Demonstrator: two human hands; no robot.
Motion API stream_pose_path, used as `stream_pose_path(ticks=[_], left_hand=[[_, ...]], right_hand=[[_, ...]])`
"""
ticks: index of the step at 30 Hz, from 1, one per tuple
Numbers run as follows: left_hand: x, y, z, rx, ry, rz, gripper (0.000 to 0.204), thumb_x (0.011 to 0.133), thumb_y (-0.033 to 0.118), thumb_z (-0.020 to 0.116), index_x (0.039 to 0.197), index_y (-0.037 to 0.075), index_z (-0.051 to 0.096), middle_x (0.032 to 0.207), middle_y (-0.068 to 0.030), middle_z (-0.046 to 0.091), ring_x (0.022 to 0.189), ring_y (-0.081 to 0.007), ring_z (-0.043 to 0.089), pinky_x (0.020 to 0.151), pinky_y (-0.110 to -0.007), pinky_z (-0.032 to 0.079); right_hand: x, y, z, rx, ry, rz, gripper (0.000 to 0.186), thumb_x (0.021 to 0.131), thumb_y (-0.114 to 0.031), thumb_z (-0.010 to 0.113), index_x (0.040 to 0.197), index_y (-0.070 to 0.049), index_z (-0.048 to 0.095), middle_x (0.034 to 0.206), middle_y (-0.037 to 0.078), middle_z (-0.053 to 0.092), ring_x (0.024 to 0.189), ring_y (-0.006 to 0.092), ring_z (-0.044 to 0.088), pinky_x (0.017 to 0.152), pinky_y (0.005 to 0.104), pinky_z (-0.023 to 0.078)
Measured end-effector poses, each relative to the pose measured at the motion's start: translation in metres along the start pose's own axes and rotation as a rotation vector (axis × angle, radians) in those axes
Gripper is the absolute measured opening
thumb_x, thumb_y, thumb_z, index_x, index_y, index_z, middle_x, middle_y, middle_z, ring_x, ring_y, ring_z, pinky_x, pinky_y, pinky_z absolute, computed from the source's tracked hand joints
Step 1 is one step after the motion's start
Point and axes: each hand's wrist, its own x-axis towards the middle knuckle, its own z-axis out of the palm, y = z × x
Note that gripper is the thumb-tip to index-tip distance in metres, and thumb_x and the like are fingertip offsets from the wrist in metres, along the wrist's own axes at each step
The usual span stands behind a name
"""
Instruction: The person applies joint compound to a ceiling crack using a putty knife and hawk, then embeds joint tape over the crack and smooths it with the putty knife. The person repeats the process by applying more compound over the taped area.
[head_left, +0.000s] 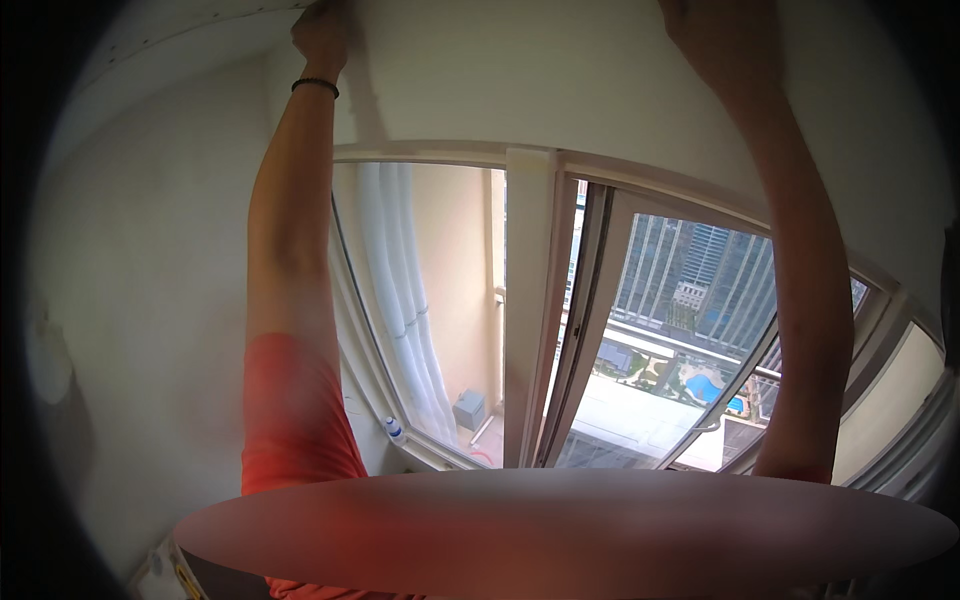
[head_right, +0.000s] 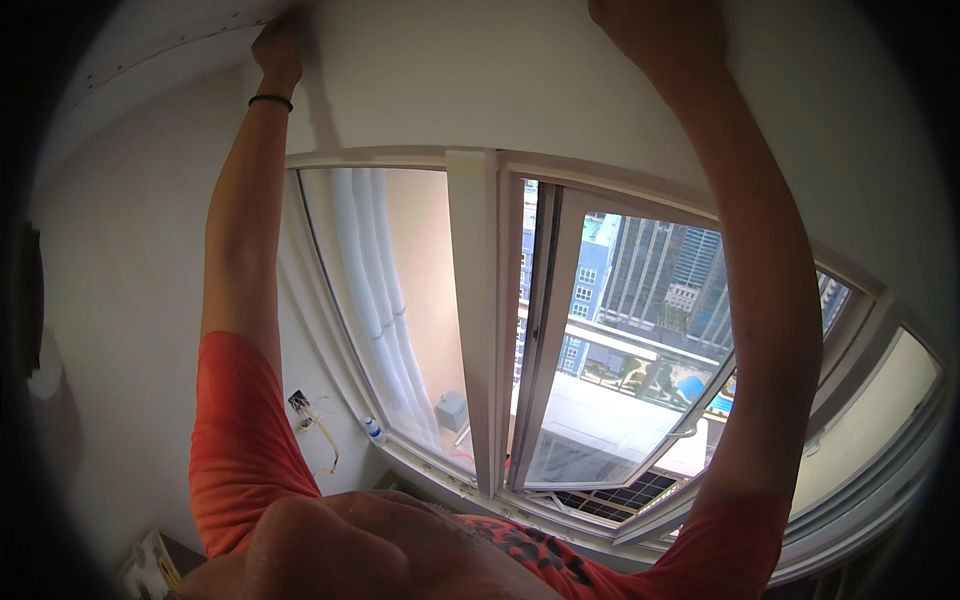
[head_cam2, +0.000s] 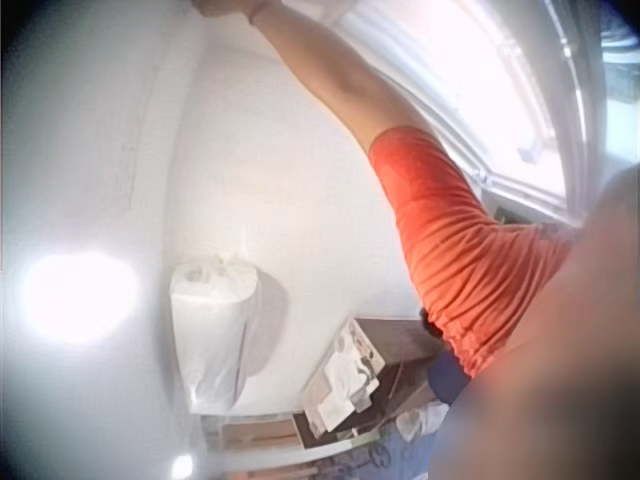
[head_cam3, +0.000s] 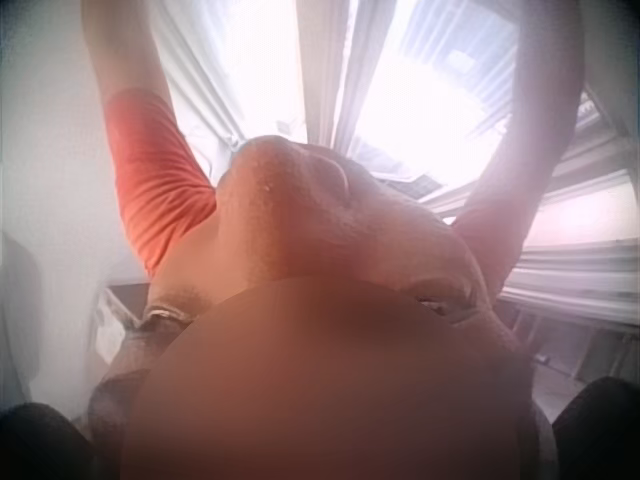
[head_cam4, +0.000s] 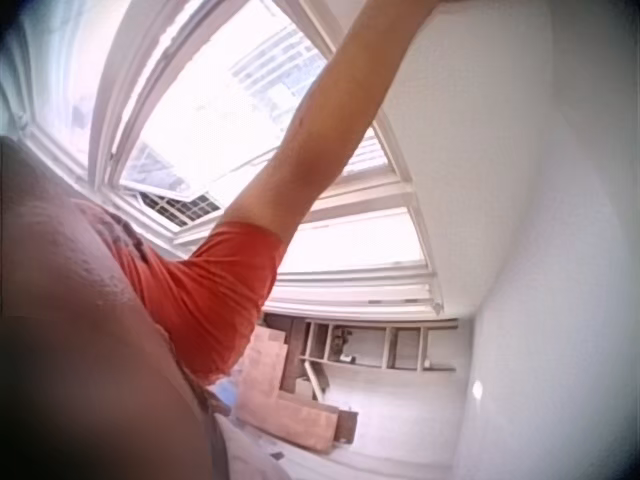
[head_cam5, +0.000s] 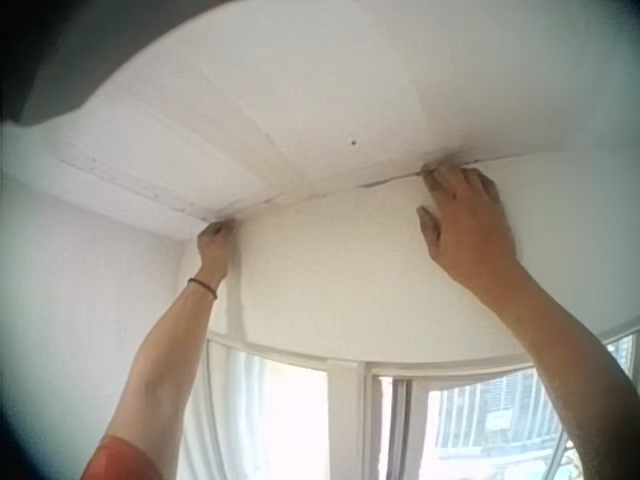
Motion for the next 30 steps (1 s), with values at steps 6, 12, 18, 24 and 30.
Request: stream_pose_path(ticks=[6,12,18,24,30], left_hand=[[-0.035,0.027,0.029,-0.04,0.105,-0.148,0.054,0.088,0.041,0.078,0.121,0.0,0.073,0.117,-0.014,0.075,0.105,-0.0229,0.069,0.092,-0.036,0.054],[0.002,-0.017,0.018,0.393,0.213,0.251,0.049,0.094,0.051,0.065,0.113,0.008,0.077,0.109,-0.0178,0.076,0.102,-0.038,0.072,0.092,-0.043,0.055],[-0.037,0.019,0.036,0.14,0.131,0.069,0.043,0.096,0.039,0.065,0.114,0.001,0.076,0.112,-0.0165,0.076,0.105,-0.03,0.072,0.094,-0.039,0.053],[-0.027,0.018,0.02,0.372,0.068,0.153,0.048,0.099,0.043,0.062,0.117,0.0,0.075,0.116,-0.0166,0.075,0.107,-0.0299,0.07,0.095,-0.04,0.052],[-0.05,0.035,0.036,0.292,0.067,0.124,0.049,0.103,0.043,0.055,0.119,0.001,0.074,0.119,-0.0159,0.074,0.106,-0.0314,0.07,0.093,-0.04,0.052]], right_hand=[[-0.005,0.006,0.003,-0.038,-0.022,-0.039,0.048,0.099,-0.023,0.059,0.138,0.005,0.056,0.138,0.019,0.055,0.13,0.0344,0.05,0.117,0.047,0.036],[0.008,-0.006,0.006,-0.014,0.032,-0.026,0.049,0.099,-0.024,0.059,0.137,0.006,0.055,0.138,0.02,0.054,0.131,0.035,0.049,0.117,0.0475,0.036],[-0.019,0.005,0.02,0.137,0.171,-0.066,0.049,0.096,-0.025,0.062,0.135,0.005,0.056,0.131,0.023,0.058,0.126,0.04,0.051,0.114,0.0534,0.036],[-0.018,0.005,0.009,0.136,0.148,0.038,0.05,0.098,-0.029,0.059,0.135,0.004,0.057,0.131,0.023,0.058,0.125,0.0454,0.049,0.112,0.0553,0.037],[-0.022,0.011,0.007,0.115,0.094,0.019,0.049,0.099,-0.027,0.057,0.135,0.006,0.057,0.135,0.022,0.055,0.124,0.0421,0.049,0.11,0.0538,0.039]])
